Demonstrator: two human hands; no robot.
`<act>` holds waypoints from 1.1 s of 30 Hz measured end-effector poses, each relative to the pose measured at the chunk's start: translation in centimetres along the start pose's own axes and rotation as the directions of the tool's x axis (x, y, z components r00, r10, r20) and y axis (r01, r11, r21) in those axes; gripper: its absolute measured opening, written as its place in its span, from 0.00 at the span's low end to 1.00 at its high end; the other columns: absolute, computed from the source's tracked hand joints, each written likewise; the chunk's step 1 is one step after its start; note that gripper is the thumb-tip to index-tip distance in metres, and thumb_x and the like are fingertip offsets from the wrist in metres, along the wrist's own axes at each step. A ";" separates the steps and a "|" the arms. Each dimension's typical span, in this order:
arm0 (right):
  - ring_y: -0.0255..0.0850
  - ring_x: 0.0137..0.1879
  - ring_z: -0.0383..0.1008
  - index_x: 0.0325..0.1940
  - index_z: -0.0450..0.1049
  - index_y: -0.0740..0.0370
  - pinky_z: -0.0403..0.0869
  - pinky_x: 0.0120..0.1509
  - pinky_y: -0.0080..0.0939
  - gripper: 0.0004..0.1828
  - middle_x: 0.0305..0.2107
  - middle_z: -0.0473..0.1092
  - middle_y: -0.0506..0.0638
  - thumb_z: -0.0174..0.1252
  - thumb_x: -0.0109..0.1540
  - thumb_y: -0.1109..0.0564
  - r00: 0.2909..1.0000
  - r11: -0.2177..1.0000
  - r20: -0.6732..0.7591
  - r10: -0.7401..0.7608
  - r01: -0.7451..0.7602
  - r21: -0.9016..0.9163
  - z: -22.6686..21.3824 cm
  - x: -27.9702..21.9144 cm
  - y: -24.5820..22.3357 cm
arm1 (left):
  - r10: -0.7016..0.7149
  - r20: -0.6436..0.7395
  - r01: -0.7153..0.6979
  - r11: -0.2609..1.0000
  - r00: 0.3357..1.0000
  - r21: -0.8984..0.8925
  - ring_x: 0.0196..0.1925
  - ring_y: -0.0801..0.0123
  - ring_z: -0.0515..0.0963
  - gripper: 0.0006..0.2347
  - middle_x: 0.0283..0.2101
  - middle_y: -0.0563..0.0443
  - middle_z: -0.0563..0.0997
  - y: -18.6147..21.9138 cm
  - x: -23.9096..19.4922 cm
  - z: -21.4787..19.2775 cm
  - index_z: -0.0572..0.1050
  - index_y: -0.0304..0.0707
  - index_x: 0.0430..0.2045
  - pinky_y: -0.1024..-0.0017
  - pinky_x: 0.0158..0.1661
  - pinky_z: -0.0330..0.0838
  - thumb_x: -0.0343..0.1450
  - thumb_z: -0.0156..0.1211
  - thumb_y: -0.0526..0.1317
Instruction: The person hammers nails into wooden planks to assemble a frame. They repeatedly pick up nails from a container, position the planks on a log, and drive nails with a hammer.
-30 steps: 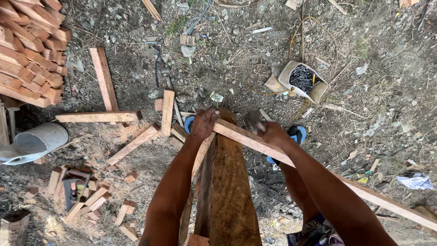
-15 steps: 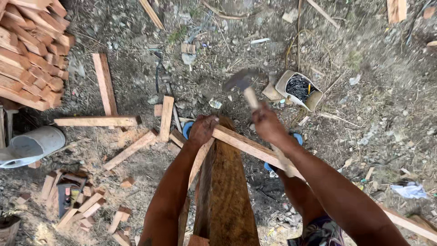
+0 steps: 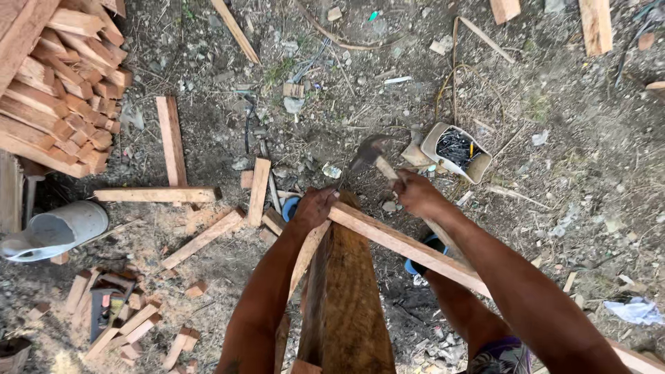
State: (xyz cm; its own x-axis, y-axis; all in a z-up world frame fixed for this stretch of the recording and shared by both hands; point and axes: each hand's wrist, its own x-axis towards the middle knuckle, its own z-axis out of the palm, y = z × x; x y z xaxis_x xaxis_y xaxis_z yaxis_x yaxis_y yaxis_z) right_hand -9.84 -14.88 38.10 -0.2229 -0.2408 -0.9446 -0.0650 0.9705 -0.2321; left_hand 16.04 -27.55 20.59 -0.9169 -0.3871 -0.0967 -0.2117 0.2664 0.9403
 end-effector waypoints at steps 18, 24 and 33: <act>0.37 0.32 0.72 0.50 0.67 0.64 0.73 0.31 0.37 0.10 0.33 0.71 0.50 0.45 0.69 0.57 0.950 0.975 -0.243 -0.199 0.217 0.053 -4.4 -0.8 0.5 | -0.067 0.053 0.042 0.924 0.996 0.381 0.32 0.47 0.79 0.12 0.37 0.34 0.82 1.3 0.2 0.4 0.78 0.33 0.45 0.54 0.46 0.67 0.77 0.46 0.39; 0.46 0.26 0.66 0.60 0.62 0.63 0.71 0.30 0.51 0.15 0.29 0.68 0.60 0.41 0.74 0.51 0.948 0.965 -0.311 -0.062 0.137 0.224 -1.4 -0.4 0.3 | -0.296 0.162 0.237 0.921 0.941 0.309 0.31 0.45 0.77 0.15 0.31 0.34 0.82 2.0 -0.7 0.3 0.79 0.34 0.43 0.54 0.47 0.66 0.80 0.43 0.42; 0.61 0.34 0.74 0.58 0.64 0.64 0.72 0.38 0.62 0.21 0.33 0.73 0.69 0.44 0.70 0.47 0.967 0.991 -0.224 -0.120 0.130 0.030 11.8 8.0 12.9 | -0.349 0.403 0.240 0.924 0.846 0.298 0.45 0.48 0.81 0.18 0.44 0.37 0.82 -3.3 -3.2 2.4 0.78 0.38 0.48 0.53 0.51 0.74 0.80 0.38 0.47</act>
State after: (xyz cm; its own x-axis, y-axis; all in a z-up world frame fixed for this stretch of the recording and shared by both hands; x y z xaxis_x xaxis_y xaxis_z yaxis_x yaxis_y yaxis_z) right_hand -1.00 -4.19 24.83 -0.4255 -0.3517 -0.8338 -0.0641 0.9308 -0.3599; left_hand 18.83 -25.12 16.99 -0.8381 -0.0649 -0.5416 -0.5160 0.4163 0.7486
